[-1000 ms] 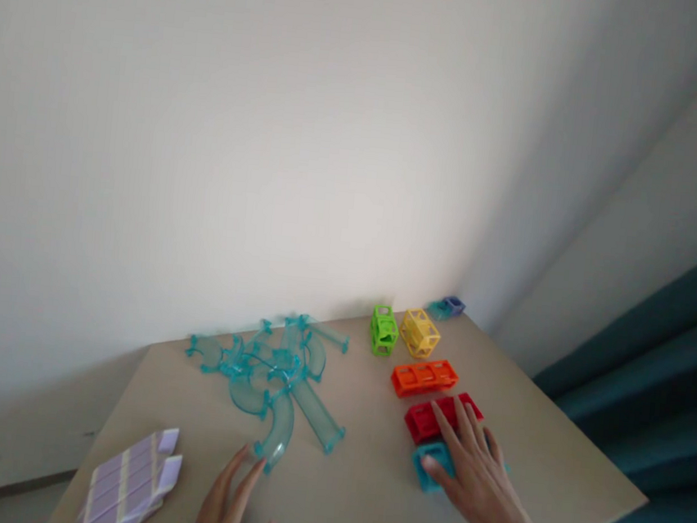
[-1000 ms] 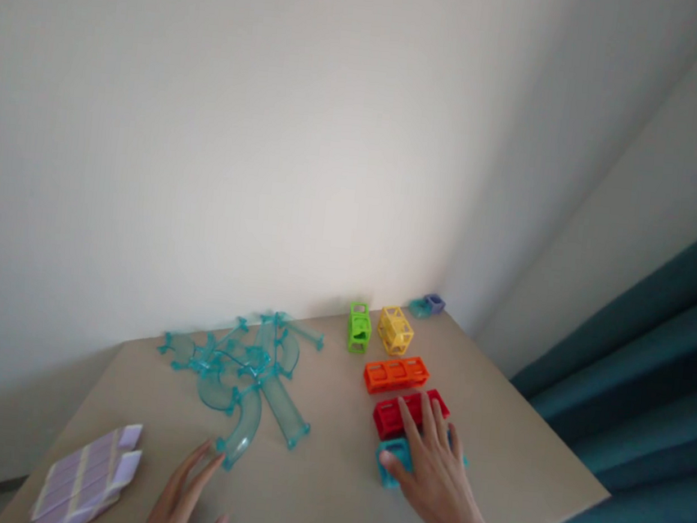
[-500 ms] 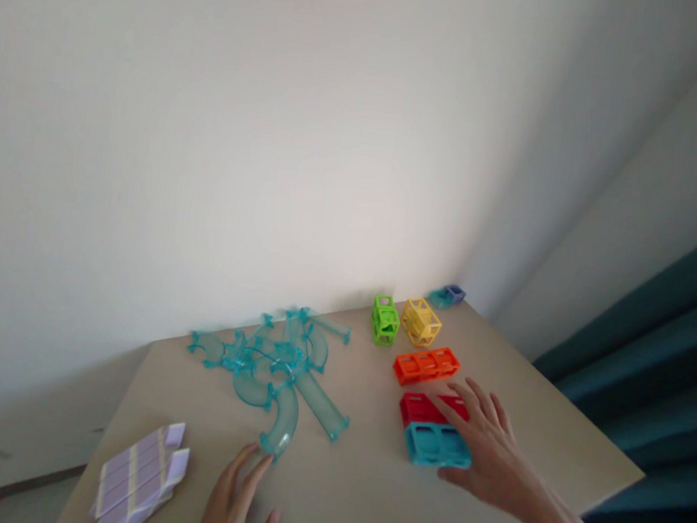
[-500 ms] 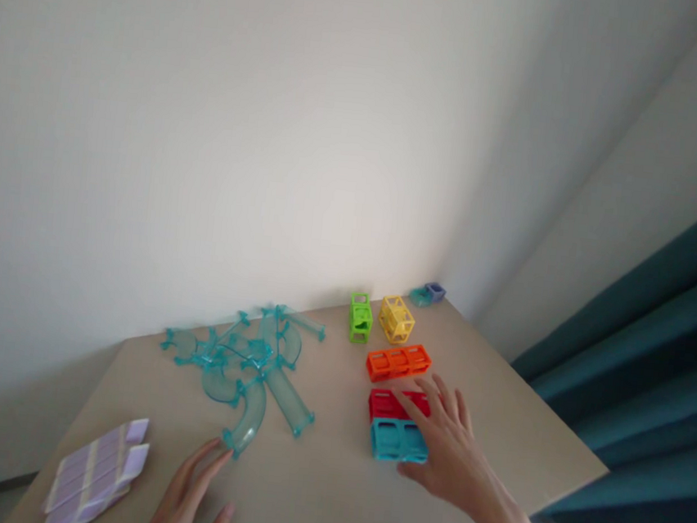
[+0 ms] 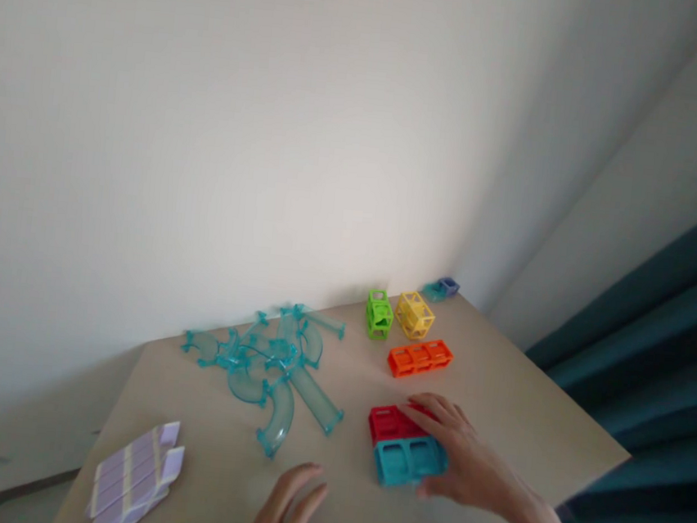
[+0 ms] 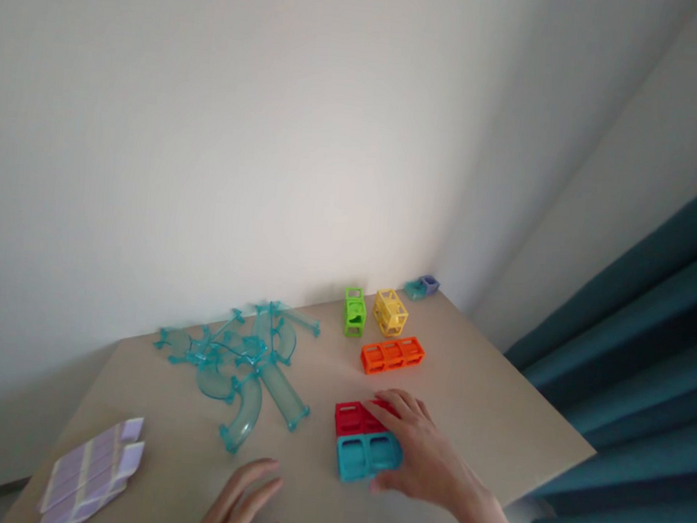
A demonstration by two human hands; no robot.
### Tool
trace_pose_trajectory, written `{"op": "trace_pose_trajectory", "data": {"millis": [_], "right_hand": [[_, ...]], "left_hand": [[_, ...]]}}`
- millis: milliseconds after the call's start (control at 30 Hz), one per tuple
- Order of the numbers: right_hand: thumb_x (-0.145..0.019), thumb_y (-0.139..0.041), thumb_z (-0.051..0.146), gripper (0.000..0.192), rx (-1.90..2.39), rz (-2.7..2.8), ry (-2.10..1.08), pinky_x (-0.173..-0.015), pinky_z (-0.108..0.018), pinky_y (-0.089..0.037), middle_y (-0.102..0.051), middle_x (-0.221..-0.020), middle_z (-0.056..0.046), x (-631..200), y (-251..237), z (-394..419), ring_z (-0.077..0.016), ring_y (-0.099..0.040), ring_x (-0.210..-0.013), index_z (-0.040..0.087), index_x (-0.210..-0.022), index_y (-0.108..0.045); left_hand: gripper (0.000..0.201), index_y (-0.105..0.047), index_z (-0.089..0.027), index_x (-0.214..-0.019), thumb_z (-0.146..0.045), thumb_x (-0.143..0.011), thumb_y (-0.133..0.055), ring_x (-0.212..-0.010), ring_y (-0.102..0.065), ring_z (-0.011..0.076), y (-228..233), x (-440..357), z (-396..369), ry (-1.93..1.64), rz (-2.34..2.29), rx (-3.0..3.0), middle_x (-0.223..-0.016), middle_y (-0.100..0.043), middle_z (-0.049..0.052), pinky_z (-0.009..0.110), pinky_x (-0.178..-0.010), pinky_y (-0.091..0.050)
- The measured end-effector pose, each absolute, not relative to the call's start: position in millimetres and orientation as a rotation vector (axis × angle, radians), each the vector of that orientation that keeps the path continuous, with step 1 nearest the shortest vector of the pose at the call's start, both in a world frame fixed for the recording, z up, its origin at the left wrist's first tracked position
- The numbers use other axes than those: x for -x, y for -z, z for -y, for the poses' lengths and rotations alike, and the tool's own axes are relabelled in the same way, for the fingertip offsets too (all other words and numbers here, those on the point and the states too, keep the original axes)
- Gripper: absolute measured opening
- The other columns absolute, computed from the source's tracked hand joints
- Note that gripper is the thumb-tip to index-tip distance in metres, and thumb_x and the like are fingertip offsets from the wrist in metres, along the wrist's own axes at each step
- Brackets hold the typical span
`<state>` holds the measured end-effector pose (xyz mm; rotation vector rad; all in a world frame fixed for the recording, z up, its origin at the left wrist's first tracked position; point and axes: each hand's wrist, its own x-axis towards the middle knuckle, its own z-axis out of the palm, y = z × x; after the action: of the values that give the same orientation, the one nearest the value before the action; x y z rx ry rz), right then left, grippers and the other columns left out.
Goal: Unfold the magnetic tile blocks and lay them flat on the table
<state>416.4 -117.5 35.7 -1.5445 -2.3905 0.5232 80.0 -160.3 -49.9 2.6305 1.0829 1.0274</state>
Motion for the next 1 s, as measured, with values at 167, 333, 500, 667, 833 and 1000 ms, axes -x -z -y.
{"op": "trace_pose_trajectory", "data": {"millis": [167,333,500,667,833,1000], "right_hand": [[-0.091,-0.047,0.053,0.058,1.713,1.91,-0.163,-0.108,-0.049,-0.033,-0.037,-0.146,-0.012,-450,-27,66,-0.0319,-0.039,-0.132,0.025,-0.142,-0.041],[-0.088,-0.05,0.052,0.055,1.777,1.913,-0.305,-0.105,-0.051,-0.037,-0.05,-0.133,-0.015,-465,7,18,-0.0332,-0.05,-0.122,0.018,-0.131,-0.053],[-0.09,-0.05,0.05,0.047,1.595,2.042,-0.506,-0.102,-0.038,-0.044,-0.06,-0.124,-0.012,-453,10,42,-0.0245,-0.057,-0.115,0.018,-0.123,-0.057],[-0.092,-0.046,0.051,0.046,1.521,1.951,-0.664,-0.107,-0.045,-0.04,-0.056,-0.131,-0.012,-443,6,72,-0.0277,-0.052,-0.123,0.021,-0.126,-0.055],[-0.092,-0.044,0.053,0.047,1.545,1.893,-0.677,-0.108,-0.046,-0.039,-0.055,-0.132,-0.012,-435,8,79,-0.0283,-0.051,-0.123,0.022,-0.127,-0.054],[-0.094,-0.043,0.049,0.045,1.515,1.964,-0.702,-0.107,-0.043,-0.04,-0.054,-0.134,-0.011,-419,6,92,-0.0268,-0.051,-0.124,0.022,-0.128,-0.054]], "left_hand": [[0.086,-0.022,-0.015,-0.149,-0.02,-0.076,-0.067,-0.138,-0.031,0.0355,40,-148,162,-0.756,-1.102,-2.574,-0.154,-0.02,0.022,0.042,-0.099,-0.049],[0.078,-0.023,-0.026,-0.149,-0.015,-0.081,-0.06,-0.142,-0.016,0.0394,27,-188,138,-0.721,-1.129,-2.569,-0.159,0.004,0.013,0.056,-0.105,-0.038],[0.071,-0.03,-0.024,-0.146,-0.016,-0.082,-0.06,-0.142,-0.021,0.0382,31,-193,127,-0.726,-1.188,-2.533,-0.159,-0.005,0.014,0.054,-0.105,-0.04],[0.071,-0.028,-0.026,-0.147,-0.017,-0.083,-0.058,-0.142,-0.02,0.0374,30,-190,130,-0.711,-1.146,-2.529,-0.159,-0.002,0.013,0.054,-0.105,-0.04],[0.074,-0.024,-0.025,-0.148,-0.021,-0.083,-0.058,-0.143,-0.017,0.0363,26,-185,132,-0.702,-1.112,-2.517,-0.16,0.007,0.009,0.053,-0.108,-0.037],[0.088,-0.028,-0.024,-0.147,-0.02,-0.068,-0.067,-0.143,-0.01,0.0411,19,-175,142,-0.715,-1.098,-2.472,-0.158,0.016,0.009,0.056,-0.107,-0.036]]}}
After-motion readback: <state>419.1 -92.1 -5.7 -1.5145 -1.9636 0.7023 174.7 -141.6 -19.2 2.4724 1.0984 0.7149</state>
